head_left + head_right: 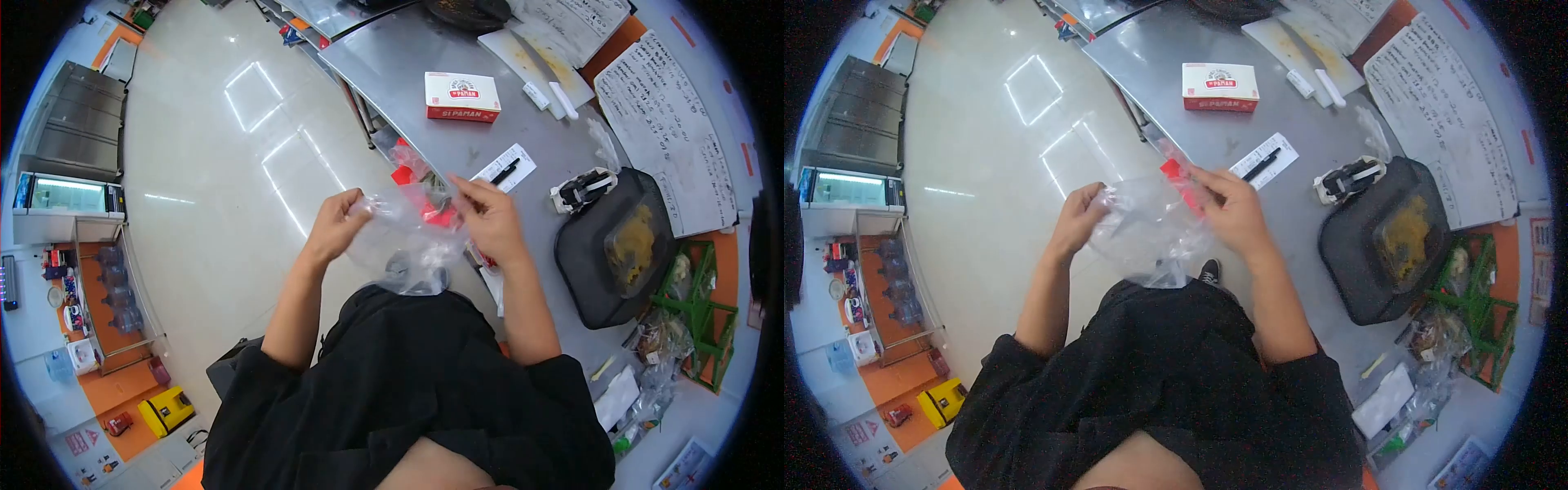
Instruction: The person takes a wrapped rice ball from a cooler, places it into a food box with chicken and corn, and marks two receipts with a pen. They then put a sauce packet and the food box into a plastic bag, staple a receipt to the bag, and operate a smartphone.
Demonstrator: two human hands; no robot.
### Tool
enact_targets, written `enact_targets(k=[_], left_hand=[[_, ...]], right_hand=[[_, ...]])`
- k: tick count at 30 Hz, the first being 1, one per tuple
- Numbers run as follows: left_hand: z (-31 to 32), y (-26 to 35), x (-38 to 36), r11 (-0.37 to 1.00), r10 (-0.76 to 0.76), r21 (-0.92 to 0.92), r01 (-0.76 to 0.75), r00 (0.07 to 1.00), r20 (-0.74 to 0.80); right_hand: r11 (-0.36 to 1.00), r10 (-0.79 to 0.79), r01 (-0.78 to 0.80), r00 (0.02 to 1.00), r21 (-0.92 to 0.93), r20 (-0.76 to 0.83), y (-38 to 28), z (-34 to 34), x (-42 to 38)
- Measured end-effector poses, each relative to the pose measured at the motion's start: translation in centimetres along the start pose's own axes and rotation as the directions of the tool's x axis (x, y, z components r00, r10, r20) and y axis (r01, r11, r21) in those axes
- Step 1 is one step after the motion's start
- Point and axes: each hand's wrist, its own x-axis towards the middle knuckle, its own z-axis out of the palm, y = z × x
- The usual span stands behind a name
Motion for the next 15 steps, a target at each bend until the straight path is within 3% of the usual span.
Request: enact_targets(k=[1,2,3,4,5,6,8,9,11,14,15], left_hand=[[1.0,1.0,0.0,0.979,0.144,0.145,-0.141,0.99,-0.01],[1.9,1.6,0.0,0.918,0.285,0.287,-0.273,0.959,0.002],[2.5,0.6,0.5,0.924,0.309,0.264,-0.278,0.948,-0.083],[2.7,0.3,0.6,0.988,0.129,0.11,-0.112,0.979,-0.157],[2.7,0.3,0.7,0.997,-0.064,-0.054,0.055,0.978,-0.199],[2.9,0.4,0.8,0.952,-0.259,-0.221,0.213,0.943,-0.208],[3.6,1.8,0.9,0.838,-0.356,-0.498,0.224,0.916,-0.187],[3.9,2.4,0.9,0.752,-0.401,-0.622,0.22,0.901,-0.165],[3.7,1.7,0.5,0.873,-0.317,-0.435,0.221,0.935,-0.161],[3.4,1.4,0.0,0.964,-0.253,-0.106,0.242,0.961,-0.111],[3.4,1.4,0.0,0.969,-0.245,0.011,0.247,0.965,-0.09]], right_hand=[[0.976,0.181,-0.186,0.982,0.11,0.054,-0.6,0.6,-0.2],[0.97,0.223,-0.229,0.972,0.085,0.077,-0.3,1.0,-0.2],[0.961,0.265,-0.271,0.959,0.059,0.098,0.3,1.6,-0.3],[0.95,0.306,-0.312,0.945,0.032,0.119,0.7,2.0,-0.3],[0.977,0.179,-0.19,0.977,0.093,0.114,0.6,2.3,-0.4],[0.977,0.176,-0.19,0.975,0.095,0.133,0.9,2.4,-0.5],[0.977,0.17,-0.189,0.971,0.099,0.171,1.8,2.8,-0.8],[0.98,0.156,-0.165,0.984,0.109,0.083,2.0,3.0,-0.8],[0.986,0.128,-0.116,0.987,0.122,-0.093,2.3,3.3,-0.4],[0.958,0.276,-0.286,0.944,-0.032,-0.181,1.5,1.8,0.1],[0.969,0.235,-0.247,0.951,-0.032,-0.201,1.4,1.4,0.1]])
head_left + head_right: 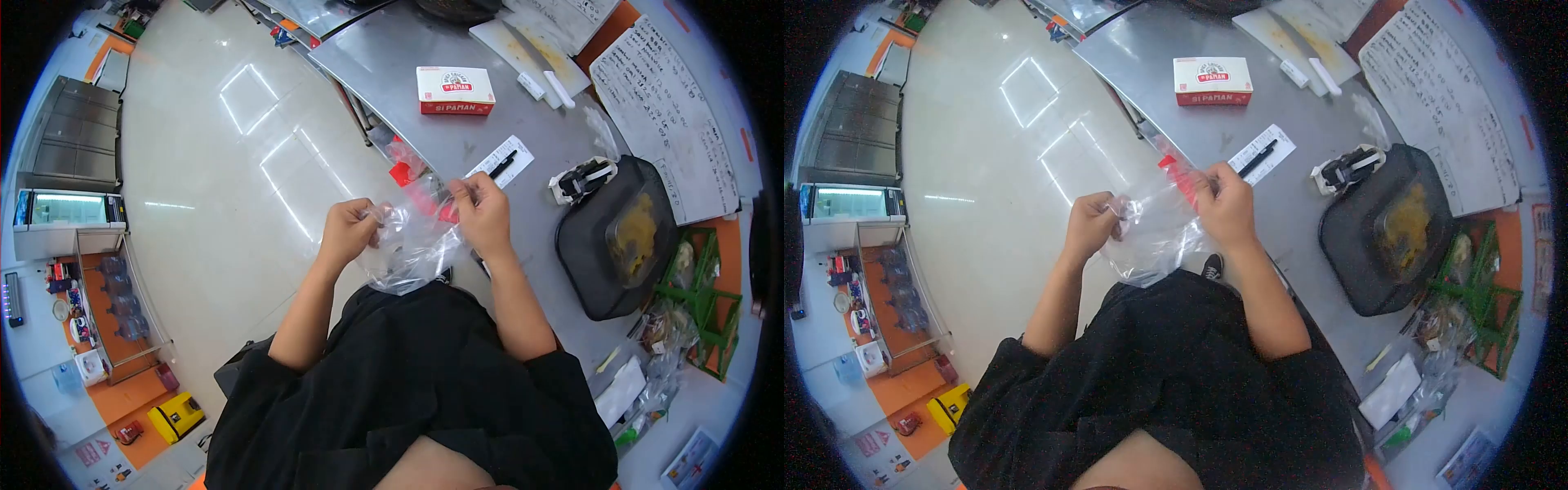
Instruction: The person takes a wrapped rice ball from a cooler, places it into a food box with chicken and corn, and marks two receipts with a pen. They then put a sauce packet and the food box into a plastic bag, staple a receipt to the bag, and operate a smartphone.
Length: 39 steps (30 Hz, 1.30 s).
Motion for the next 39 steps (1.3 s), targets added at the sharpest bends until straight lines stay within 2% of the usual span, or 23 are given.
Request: enact_targets(k=[2,5,8,11,14,16,17,19,20,21,23,24,26,27,29,30,33,34,35,36,37,38,39], left_hand=[[-0.2,0.8,-0.1,0.997,-0.023,0.07,0.027,0.998,-0.058],[-1.0,1.6,0.2,0.994,-0.031,0.101,0.046,0.988,-0.149],[-1.8,2.5,0.3,0.994,0.008,0.112,0.013,0.981,-0.193],[-2.2,3.0,0.3,0.984,0.1,0.172,-0.055,0.958,-0.267],[-2.1,2.1,0.5,0.954,0.24,0.259,-0.152,0.905,-0.352],[-1.7,1.0,1.2,0.922,0.313,0.334,-0.193,0.882,-0.353],[-1.2,1.5,1.2,0.836,0.441,0.472,-0.28,0.855,-0.273],[0.5,3.4,0.6,0.582,0.643,0.689,-0.432,0.764,-0.064],[1.4,3.6,-0.4,0.629,0.531,0.658,-0.415,0.847,0.027],[2.1,3.4,-0.8,0.569,0.562,0.688,-0.449,0.824,0.073],[1.9,3.3,-1.0,0.603,0.506,0.605,-0.52,0.836,0.213],[1.4,3.1,-1.0,0.64,0.489,0.577,-0.507,0.848,0.203],[-0.2,2.5,-0.8,0.707,0.454,0.519,-0.481,0.871,0.188],[-0.8,2.3,-0.9,0.627,0.494,0.594,-0.503,0.847,0.196],[-1.8,1.8,-1.6,0.448,0.567,0.724,-0.524,0.793,0.223],[-2.3,0.1,-1.8,0.48,0.542,0.755,-0.447,0.828,0.146],[-3.9,-4.4,-1.8,0.728,0.181,0.682,-0.068,0.979,-0.095],[-4.1,-4.7,-1.7,0.834,0.106,0.551,-0.026,0.988,-0.113],[-4.1,-3.9,-1.4,0.968,0.016,0.249,0.017,0.991,-0.132],[-4.1,-2.4,-1.2,0.995,-0.074,-0.081,0.065,0.99,-0.12],[-4.1,-1.2,-1.0,0.91,-0.155,-0.4,0.112,0.985,-0.078],[-4.2,-0.5,-1.2,0.882,-0.138,-0.467,0.068,0.983,-0.117],[-4.6,-1.0,-1.2,0.919,-0.043,-0.395,-0.008,0.992,-0.12]], right_hand=[[0.997,-0.081,0.081,0.996,0.012,-0.044,-0.1,-0.6,0.2],[0.996,-0.03,0.032,0.999,-0.082,0.029,-0.8,-1.9,-0.1],[0.985,-0.135,0.141,0.988,0.094,-0.07,-0.9,-1.9,-0.5],[0.971,-0.229,0.236,0.967,0.051,-0.107,-1.0,-2.4,-0.7],[0.937,-0.287,0.277,0.958,-0.211,-0.018,-1.3,-3.1,-1.5],[0.82,-0.448,0.415,0.894,-0.394,0.008,-2.6,-2.6,-1.2],[0.741,-0.522,0.472,0.852,-0.477,0.033,-3.4,-2.0,-1.0],[0.734,-0.581,0.622,0.783,-0.273,0.223,-4.6,-1.3,-1.6],[0.75,-0.582,0.634,0.768,-0.186,0.268,-4.9,-0.8,-1.9],[0.766,-0.583,0.636,0.75,-0.099,0.312,-5.1,-0.2,-2.2],[0.838,-0.521,0.546,0.789,0.019,0.325,-4.6,0.9,-2.6],[0.952,-0.274,0.305,0.874,-0.016,0.401,-3.5,0.9,-2.5],[0.915,-0.331,0.394,0.857,-0.089,0.395,-1.3,0.5,-1.9],[0.891,-0.359,0.437,0.846,-0.126,0.393,-0.8,0.3,-1.6],[0.94,-0.26,0.318,0.904,-0.124,0.34,-0.7,-0.3,-1.6],[0.959,-0.207,0.257,0.925,-0.12,0.32,-0.9,-0.6,-1.6],[0.934,-0.342,0.356,0.889,0.008,0.304,-0.5,0.2,-1.4],[0.92,-0.365,0.389,0.888,-0.037,0.28,-0.9,0.4,-1.4],[0.904,-0.388,0.42,0.885,-0.081,0.257,-1.6,0.7,-1.4],[0.885,-0.413,0.449,0.88,-0.127,0.235,-2.0,1.0,-1.4],[0.873,-0.377,0.424,0.9,-0.241,0.221,-1.8,1.4,-1.2],[0.847,-0.345,0.401,0.914,-0.349,0.213,-1.2,1.6,-0.9],[0.809,-0.317,0.375,0.927,-0.454,0.201,-0.4,2.0,-0.5]])
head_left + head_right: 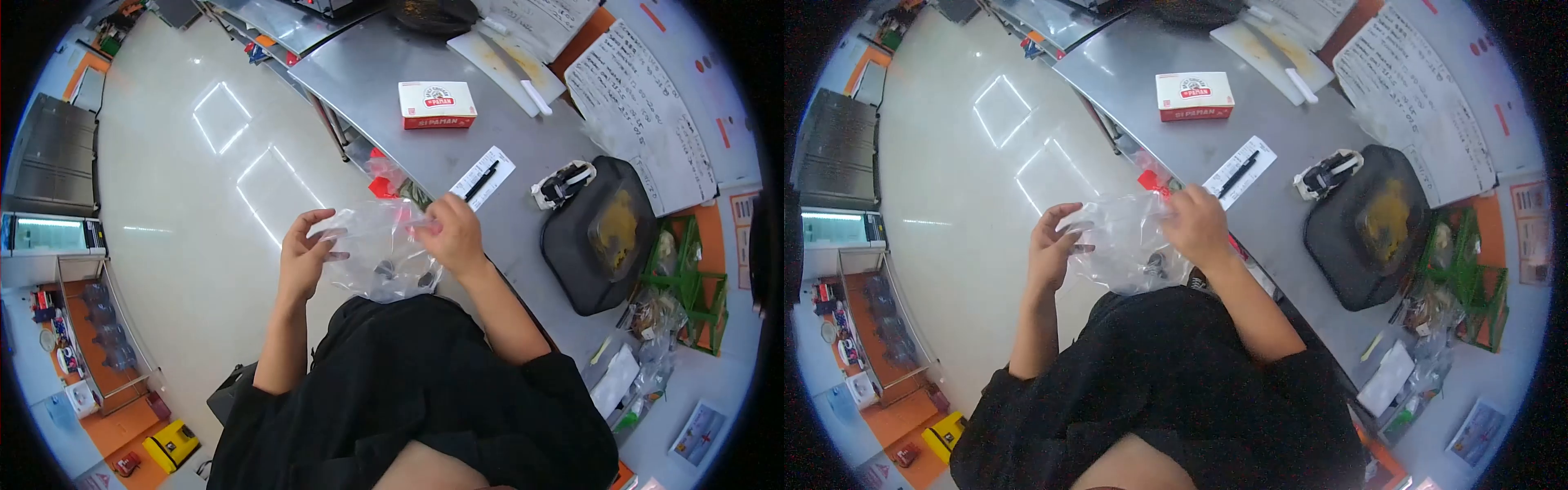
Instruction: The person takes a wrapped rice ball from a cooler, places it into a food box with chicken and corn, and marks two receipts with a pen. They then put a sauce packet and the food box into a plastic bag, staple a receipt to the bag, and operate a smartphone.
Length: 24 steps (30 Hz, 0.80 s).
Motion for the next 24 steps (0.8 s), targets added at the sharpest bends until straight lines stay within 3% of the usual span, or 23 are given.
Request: enact_targets(k=[2,3,5,6,7,10,13,14,16,19,22,23,24], left_hand=[[-1.0,-0.6,0.1,0.975,0.166,0.132,-0.176,0.982,0.086],[-1.4,0.0,0.0,0.943,0.244,0.216,-0.251,0.968,0.06],[-3.6,0.1,0.8,0.881,0.353,0.333,-0.335,0.936,0.009],[-4.0,0.6,1.0,0.842,0.406,0.392,-0.37,0.914,-0.012],[-4.0,1.2,0.8,0.902,0.305,0.346,-0.256,0.948,-0.093],[-7.2,0.0,1.6,0.817,0.263,0.485,-0.313,0.95,0.169],[-9.9,1.0,1.0,0.625,0.273,0.614,-0.482,0.872,0.407],[-10.1,1.6,0.8,0.653,0.232,0.59,-0.475,0.867,0.441],[-9.0,2.4,0.9,0.708,0.155,0.542,-0.453,0.848,0.508],[-5.9,-0.1,2.1,0.875,0.283,0.257,-0.411,0.864,0.416],[-5.2,0.9,5.1,0.932,-0.158,0.356,0.066,0.959,0.235],[-5.6,-0.3,6.2,0.975,0.119,0.177,-0.133,0.989,0.09],[-6.5,0.2,7.4,0.973,0.125,0.189,-0.133,0.991,0.051]], right_hand=[[1.0,-0.004,-0.001,0.948,-0.016,-0.318,0.3,1.1,1.1],[0.999,0.039,-0.022,0.863,0.038,-0.504,-0.5,0.9,2.2],[0.939,0.29,-0.122,0.783,0.321,-0.55,-0.1,0.7,3.0],[0.826,0.461,-0.229,0.8,0.515,-0.385,1.6,0.2,2.8],[0.665,0.589,-0.343,0.787,0.664,-0.183,2.6,0.1,2.8],[0.615,0.502,-0.39,0.864,0.686,0.041,1.0,1.8,3.0],[0.512,0.466,-0.336,0.882,0.79,0.073,-2.5,4.9,4.3],[0.472,0.459,-0.322,0.885,0.821,0.084,-3.3,5.8,4.4],[0.641,0.426,-0.323,0.904,0.696,0.027,-5.0,6.7,4.3],[0.816,0.378,-0.346,0.925,0.462,0.026,-5.4,7.2,4.6],[0.869,0.356,-0.377,0.926,0.319,0.124,-5.6,5.6,6.6],[0.874,0.354,-0.388,0.921,0.292,0.162,-5.5,5.0,7.6],[0.85,0.332,-0.393,0.917,0.35,0.222,-4.7,4.7,8.4]])
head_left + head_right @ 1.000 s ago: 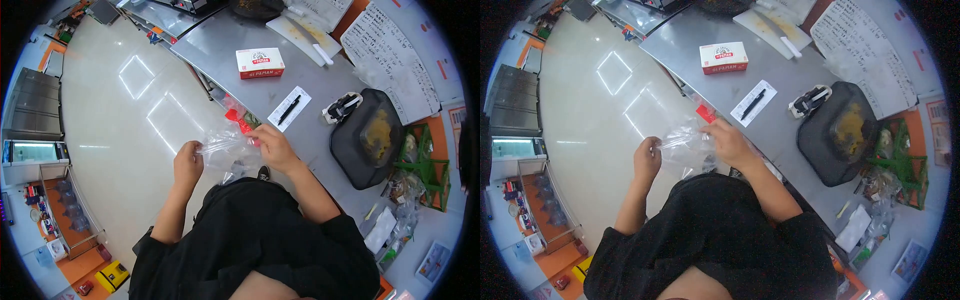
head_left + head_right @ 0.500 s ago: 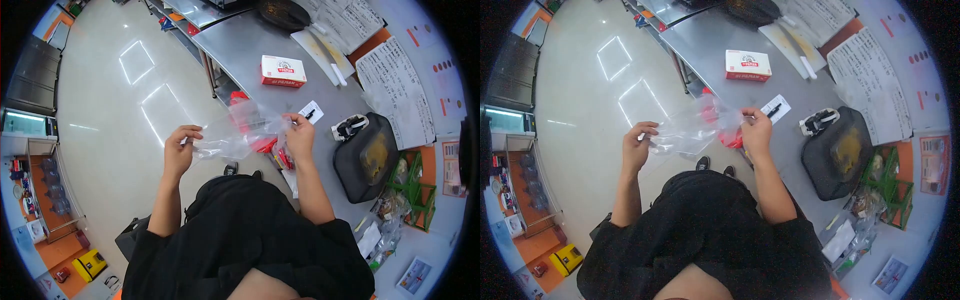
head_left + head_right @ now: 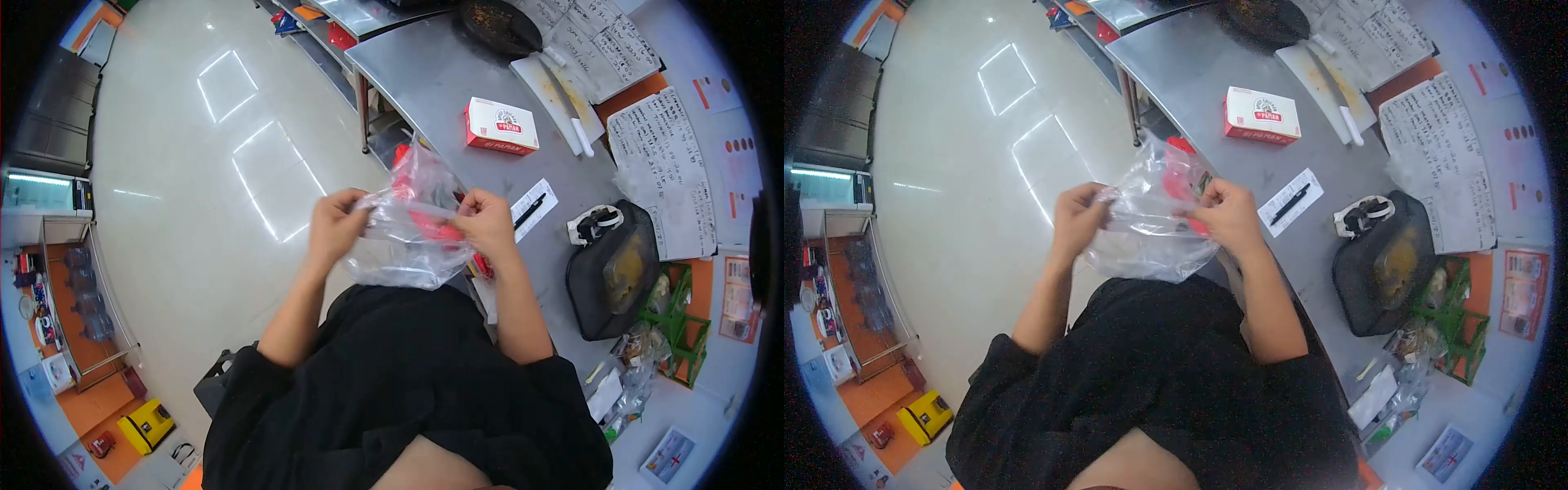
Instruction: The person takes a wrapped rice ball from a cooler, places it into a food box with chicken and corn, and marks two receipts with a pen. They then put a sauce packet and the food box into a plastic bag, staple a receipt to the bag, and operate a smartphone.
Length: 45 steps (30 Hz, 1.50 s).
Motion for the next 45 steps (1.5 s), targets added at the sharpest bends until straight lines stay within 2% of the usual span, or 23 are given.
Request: enact_targets(k=[2,6,10,12,14,17,18,20,24,26,27,28,29,31,33,34,36,37,38,39,41,43,45], left_hand=[[-2.8,0.6,3.0,1.0,-0.001,0.026,0.003,0.997,-0.078],[-6.9,1.5,6.6,0.993,0.047,-0.095,-0.075,0.963,-0.266],[-7.3,3.3,9.8,0.997,0.081,0.041,-0.072,0.954,-0.29],[-5.0,6.2,14.8,0.962,0.184,0.235,-0.137,0.964,-0.193],[-2.0,10.3,15.8,0.707,0.481,0.521,-0.478,0.865,0.141],[0.9,13.1,17.9,0.735,0.4,0.451,-0.507,0.861,0.315],[1.2,13.4,19.3,0.621,0.448,0.542,-0.566,0.824,0.348],[0.7,14.2,21.8,0.35,0.529,0.674,-0.651,0.731,0.431],[-2.7,10.5,27.0,0.277,0.464,0.872,-0.404,0.851,0.247],[-2.7,10.3,29.2,0.864,0.068,0.488,-0.121,0.99,0.125],[-2.1,10.8,29.5,0.966,-0.173,0.222,0.134,0.971,0.167],[-2.1,12.2,29.1,0.912,-0.154,-0.301,0.28,0.912,0.38],[-2.5,12.8,29.5,0.75,-0.046,-0.495,0.439,0.781,0.623],[-2.0,14.5,30.5,0.578,0.03,-0.49,0.653,0.583,0.812],[-1.2,16.3,31.9,0.777,-0.113,-0.293,0.557,0.582,0.806],[-1.3,16.5,32.7,0.888,-0.156,-0.16,0.432,0.609,0.778],[2.7,15.1,37.8,0.963,-0.052,0.196,-0.185,0.585,0.809],[6.2,14.6,38.2,0.94,-0.16,0.324,-0.102,0.71,0.685],[8.8,13.3,39.6,0.948,-0.004,0.25,-0.195,0.782,0.623],[10.5,12.6,41.1,0.953,-0.02,0.233,-0.194,0.727,0.687],[13.5,11.6,42.8,0.978,-0.126,0.196,-0.067,0.556,0.822],[16.6,10.7,43.0,0.959,-0.262,0.222,0.174,0.252,0.932],[19.1,10.6,42.1,0.798,-0.251,0.161,0.581,0.078,0.965]], right_hand=[[0.992,-0.005,-0.011,0.992,0.126,0.128,0.6,-1.7,2.0],[0.959,0.046,-0.029,0.997,0.281,-0.054,0.0,-3.9,4.8],[0.987,-0.162,0.155,0.969,-0.052,-0.185,0.1,-4.0,8.4],[0.838,-0.515,0.415,0.816,-0.354,-0.263,-3.0,-4.1,11.7],[0.744,-0.645,0.558,0.743,-0.367,-0.178,-5.8,-2.6,13.0],[0.872,-0.481,0.47,0.875,-0.133,-0.057,-5.7,0.1,16.6],[0.912,-0.393,0.39,0.92,-0.124,0.001,-5.1,0.1,18.2],[0.879,-0.475,0.466,0.842,-0.098,-0.257,-4.4,-0.8,20.9],[0.864,-0.453,0.498,0.705,-0.073,-0.545,-5.0,-3.8,23.5],[0.813,-0.578,0.491,0.618,-0.312,-0.533,-4.1,-4.6,24.1],[0.772,-0.636,0.472,0.58,-0.426,-0.509,-3.6,-4.7,24.3],[0.8,-0.599,0.432,0.592,-0.416,-0.539,-2.8,-5.1,24.6],[0.827,-0.562,0.392,0.6,-0.404,-0.569,-1.7,-5.7,25.0],[0.945,-0.324,0.277,0.713,-0.175,-0.622,0.1,-7.0,24.1],[0.959,0.087,0.074,0.84,0.273,-0.535,1.1,-7.9,22.4],[0.789,0.216,0.052,0.909,0.612,-0.356,0.6,-7.9,22.0],[0.15,0.344,0.016,0.936,0.989,-0.068,-1.1,-10.0,17.8],[0.077,0.295,0.118,0.946,0.99,-0.136,-2.0,-10.8,15.4],[0.007,0.245,0.219,0.946,0.976,-0.214,-3.2,-11.1,13.2],[-0.059,0.194,0.315,0.934,0.947,-0.299,-4.0,-11.0,11.5],[-0.316,0.04,0.459,0.881,0.83,-0.472,-3.4,-9.8,9.1],[-0.266,0.107,0.651,0.753,0.711,-0.649,-0.7,-8.4,5.3],[-0.185,0.116,0.754,0.654,0.631,-0.748,0.4,-8.6,1.9]])
